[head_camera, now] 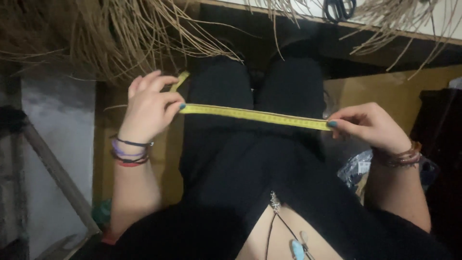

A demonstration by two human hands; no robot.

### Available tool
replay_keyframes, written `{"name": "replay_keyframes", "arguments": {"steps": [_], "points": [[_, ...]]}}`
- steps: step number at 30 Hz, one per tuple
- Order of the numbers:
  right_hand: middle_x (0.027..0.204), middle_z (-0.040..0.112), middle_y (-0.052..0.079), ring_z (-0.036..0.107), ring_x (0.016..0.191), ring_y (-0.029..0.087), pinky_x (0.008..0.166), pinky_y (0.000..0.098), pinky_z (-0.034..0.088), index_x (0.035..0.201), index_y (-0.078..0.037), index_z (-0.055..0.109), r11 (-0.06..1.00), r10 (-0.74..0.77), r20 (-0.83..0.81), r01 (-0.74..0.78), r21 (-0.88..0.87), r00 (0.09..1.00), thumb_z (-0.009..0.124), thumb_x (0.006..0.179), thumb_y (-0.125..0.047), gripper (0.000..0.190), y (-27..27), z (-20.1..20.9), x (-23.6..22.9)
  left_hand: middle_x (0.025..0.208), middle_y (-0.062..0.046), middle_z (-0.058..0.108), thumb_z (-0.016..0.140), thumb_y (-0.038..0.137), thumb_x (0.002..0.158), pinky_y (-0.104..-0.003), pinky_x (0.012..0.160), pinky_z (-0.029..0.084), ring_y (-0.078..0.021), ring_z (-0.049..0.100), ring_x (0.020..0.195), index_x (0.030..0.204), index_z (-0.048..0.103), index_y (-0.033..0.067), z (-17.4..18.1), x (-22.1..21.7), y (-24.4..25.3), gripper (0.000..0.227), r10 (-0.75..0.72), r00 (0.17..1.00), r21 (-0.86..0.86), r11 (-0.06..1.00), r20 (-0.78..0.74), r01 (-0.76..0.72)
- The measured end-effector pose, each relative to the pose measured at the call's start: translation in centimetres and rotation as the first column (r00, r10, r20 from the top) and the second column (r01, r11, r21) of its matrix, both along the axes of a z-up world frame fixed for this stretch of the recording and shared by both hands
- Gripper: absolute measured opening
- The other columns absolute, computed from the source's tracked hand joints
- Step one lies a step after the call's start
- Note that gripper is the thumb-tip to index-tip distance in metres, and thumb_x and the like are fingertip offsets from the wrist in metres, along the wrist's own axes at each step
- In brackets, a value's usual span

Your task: Measuring, cutting, and weaving straw strands onto a circular frame to create a decorative object.

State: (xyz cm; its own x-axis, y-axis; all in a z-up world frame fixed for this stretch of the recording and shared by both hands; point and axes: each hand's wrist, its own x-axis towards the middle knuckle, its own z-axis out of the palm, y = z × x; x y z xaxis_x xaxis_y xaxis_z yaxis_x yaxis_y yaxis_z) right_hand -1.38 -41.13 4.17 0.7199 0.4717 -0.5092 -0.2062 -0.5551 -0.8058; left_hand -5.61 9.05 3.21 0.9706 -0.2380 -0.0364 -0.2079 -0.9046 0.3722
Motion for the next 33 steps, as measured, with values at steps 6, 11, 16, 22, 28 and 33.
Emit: {"name": "replay_keyframes", "arguments": {"steps": [6,11,16,22,28,33], "points": [[0.054,0.074,0.004,0.051,0.034,0.007,0.034,0.0193,0.032,0.093,-0.005,0.083,0.991,0.132,0.153,-0.13,-0.025,0.979,0.071,0.085,-0.013,0.017,5.3,3.3,-0.3,0.137,-0.015,0.061,0.058,0.022,0.094,-0.054,0.107,0.035,-0.0326,0.055,0.126,0.13,0.07,0.0113,2.0,1.4,-5.9,0.039,-0.192,0.973,0.047,0.981,0.126,0.188],[0.057,0.075,-0.001,0.055,0.036,0.007,0.035,0.0193,0.038,0.09,-0.009,0.082,0.965,0.258,0.292,-0.256,-0.047,0.921,0.07,0.084,-0.015,0.015,7.8,4.2,-0.1,0.125,-0.01,0.064,0.064,0.023,0.09,-0.052,0.107,0.035,-0.0297,0.054,0.124,0.104,0.072,0.0118,2.6,0.8,-16.3,0.02,-0.357,0.875,-0.272,0.851,0.328,0.449],[0.059,0.076,0.0,0.053,0.041,0.006,0.039,0.0188,0.04,0.09,-0.006,0.083,0.986,0.165,0.206,-0.165,-0.013,0.965,0.071,0.083,-0.01,0.015,7.5,5.1,-0.9,0.112,0.003,0.067,0.063,0.022,0.094,-0.048,0.112,0.034,-0.0205,0.058,0.121,0.098,0.074,0.0153,2.4,0.9,-17.2,0.013,-0.433,0.883,-0.477,0.747,0.179,0.463],[0.059,0.077,0.005,0.052,0.034,0.008,0.032,0.0185,0.035,0.097,-0.005,0.082,0.989,0.144,0.182,-0.138,-0.046,0.973,0.07,0.086,-0.015,0.018,2.4,2.4,-0.2,0.121,0.003,0.068,0.063,0.023,0.091,-0.048,0.111,0.032,-0.0262,0.054,0.129,0.089,0.071,0.0152,2.0,2.5,-11.4,0.011,-0.486,0.868,-0.419,0.77,0.105,0.482],[0.062,0.075,0.009,0.054,0.045,0.011,0.04,0.0197,0.038,0.099,0.002,0.082,0.999,-0.039,0.051,0.04,-0.006,0.998,0.068,0.089,-0.006,0.019,-1.3,2.8,-1.0,0.126,-0.002,0.068,0.059,0.017,0.091,-0.049,0.113,0.028,-0.0268,0.051,0.133,0.081,0.075,0.0125,2.7,2.5,-5.8,0.019,-0.462,0.881,-0.38,0.837,-0.103,0.394],[0.061,0.078,0.007,0.055,0.037,0.01,0.034,0.0203,0.039,0.098,-0.003,0.083,0.998,0.047,0.063,-0.045,-0.042,0.997,0.069,0.087,-0.01,0.019,-1.9,2.9,-1.3,0.131,-0.002,0.065,0.056,0.017,0.092,-0.048,0.117,0.029,-0.0271,0.048,0.137,0.081,0.073,0.0103,2.3,1.9,-3.9,0.021,-0.438,0.885,-0.33,0.868,-0.156,0.372]]}}
